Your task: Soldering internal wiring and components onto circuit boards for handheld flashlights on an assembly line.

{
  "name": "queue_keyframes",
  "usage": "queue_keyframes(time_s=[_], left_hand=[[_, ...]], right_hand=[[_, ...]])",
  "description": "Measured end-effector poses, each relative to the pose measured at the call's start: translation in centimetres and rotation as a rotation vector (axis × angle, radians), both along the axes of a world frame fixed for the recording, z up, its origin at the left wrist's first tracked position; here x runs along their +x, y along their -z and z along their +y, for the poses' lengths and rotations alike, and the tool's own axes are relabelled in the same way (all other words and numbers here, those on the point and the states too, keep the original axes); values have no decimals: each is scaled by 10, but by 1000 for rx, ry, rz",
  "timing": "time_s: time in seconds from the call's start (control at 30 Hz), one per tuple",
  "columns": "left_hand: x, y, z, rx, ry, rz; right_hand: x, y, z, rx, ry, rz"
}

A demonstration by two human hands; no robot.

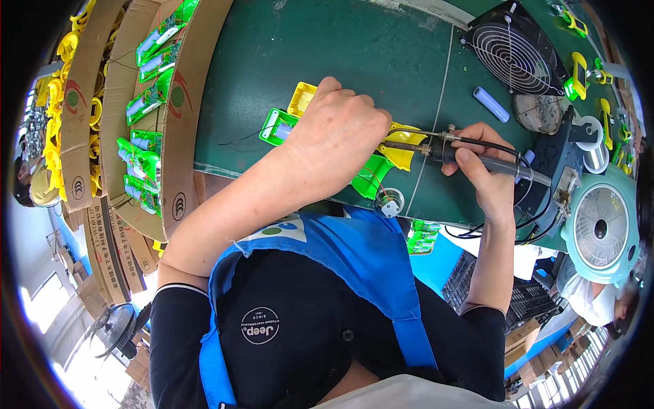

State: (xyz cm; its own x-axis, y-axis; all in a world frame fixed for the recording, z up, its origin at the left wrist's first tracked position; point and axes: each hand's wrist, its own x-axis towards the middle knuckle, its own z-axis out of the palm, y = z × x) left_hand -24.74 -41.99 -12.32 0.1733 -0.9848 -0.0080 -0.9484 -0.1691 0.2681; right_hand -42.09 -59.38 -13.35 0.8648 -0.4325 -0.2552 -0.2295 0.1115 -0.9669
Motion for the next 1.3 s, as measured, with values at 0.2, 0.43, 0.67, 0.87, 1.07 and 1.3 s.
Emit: queue_keyframes(time_s=[0.2, 0.43, 0.67, 0.87, 1.07, 1.3], left_hand=[[0, 0, 0, 7, 11, 8], [-1, 5, 1, -58, -20, 28], [-1, 4, 1, -22, -15, 0], [-2, 4, -1, -37, -29, 5], [-4, 5, 0, -87, -24, -14], [15, -8, 17, -203, -74, 87]], right_hand=[[-3, 1, 3, -44, 6, -5], [-16, 4, 6, -194, 1, -99], [-21, 22, 48, -330, 352, -346], [6, 46, 71, -347, 182, -477], [11, 50, 75, -375, 202, -473], [12, 48, 73, -275, 236, -455]])
